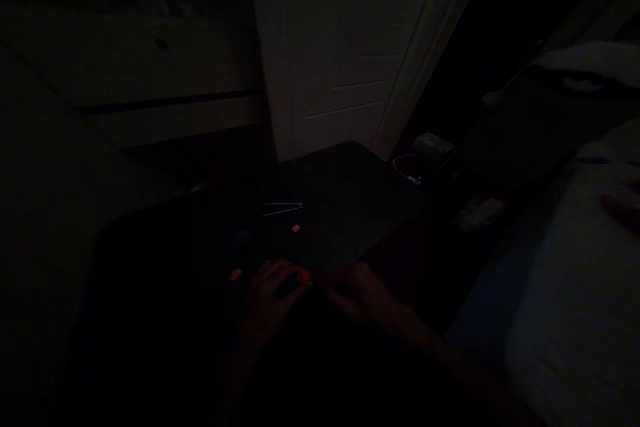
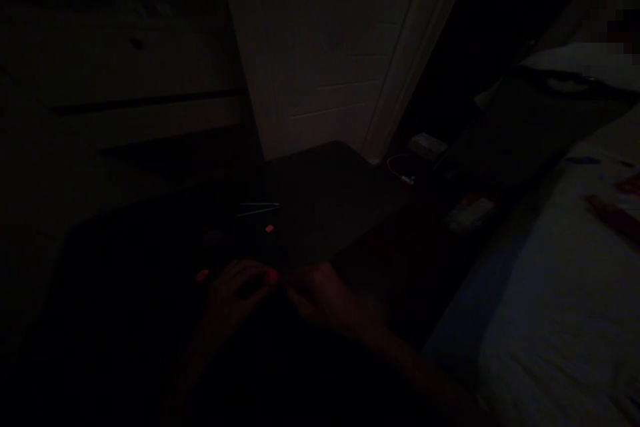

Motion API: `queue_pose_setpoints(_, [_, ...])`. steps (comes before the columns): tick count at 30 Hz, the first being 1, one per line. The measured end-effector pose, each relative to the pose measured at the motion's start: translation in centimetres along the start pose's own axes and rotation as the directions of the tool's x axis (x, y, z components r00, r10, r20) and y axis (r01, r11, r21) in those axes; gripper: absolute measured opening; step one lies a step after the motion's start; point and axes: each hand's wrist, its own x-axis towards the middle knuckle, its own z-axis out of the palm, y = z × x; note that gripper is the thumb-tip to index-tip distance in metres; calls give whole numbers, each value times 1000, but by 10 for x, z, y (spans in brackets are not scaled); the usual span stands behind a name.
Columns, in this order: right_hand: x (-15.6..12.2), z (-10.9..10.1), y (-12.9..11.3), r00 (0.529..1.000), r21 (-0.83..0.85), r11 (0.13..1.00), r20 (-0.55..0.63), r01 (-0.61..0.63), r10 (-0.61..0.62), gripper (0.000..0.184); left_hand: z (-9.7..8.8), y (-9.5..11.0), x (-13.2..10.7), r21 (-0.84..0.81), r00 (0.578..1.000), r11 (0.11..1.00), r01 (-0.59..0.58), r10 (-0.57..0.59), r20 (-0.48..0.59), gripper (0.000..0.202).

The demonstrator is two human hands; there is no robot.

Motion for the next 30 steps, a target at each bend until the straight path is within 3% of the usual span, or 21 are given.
queue_pose_setpoints(5, [-3, 5, 26, 990, -71, 990, -58, 123, -128, 22, 2, -9, -1, -30, 1000, 999, -14, 15, 7, 15])
queue_pose_setpoints(8, [-7, 10, 40, 987, -143, 980, -71, 136, -147, 24, 2, -10, 0, 7, 999, 1000, -19, 18, 39, 18])
queue_pose_setpoints(18, [-17, 32, 49, 933, -340, 914, -200, 221, -300, 25, 5, -7, 2, 30, 999, 999, -25, 23, 44, 18])
queue_pose_setpoints(26, [-23, 35, 62, 910, -498, 803, -63, 327, -410, 38, 5, -13, 1, 12, 997, 1000, -8, 7, 72, 18])
queue_pose_setpoints(30, [-26, 36, 63, 936, -555, 779, 1, 294, -352, 48, 5, -14, 2, -3, 996, 1000, 2, -2, 88, 18])
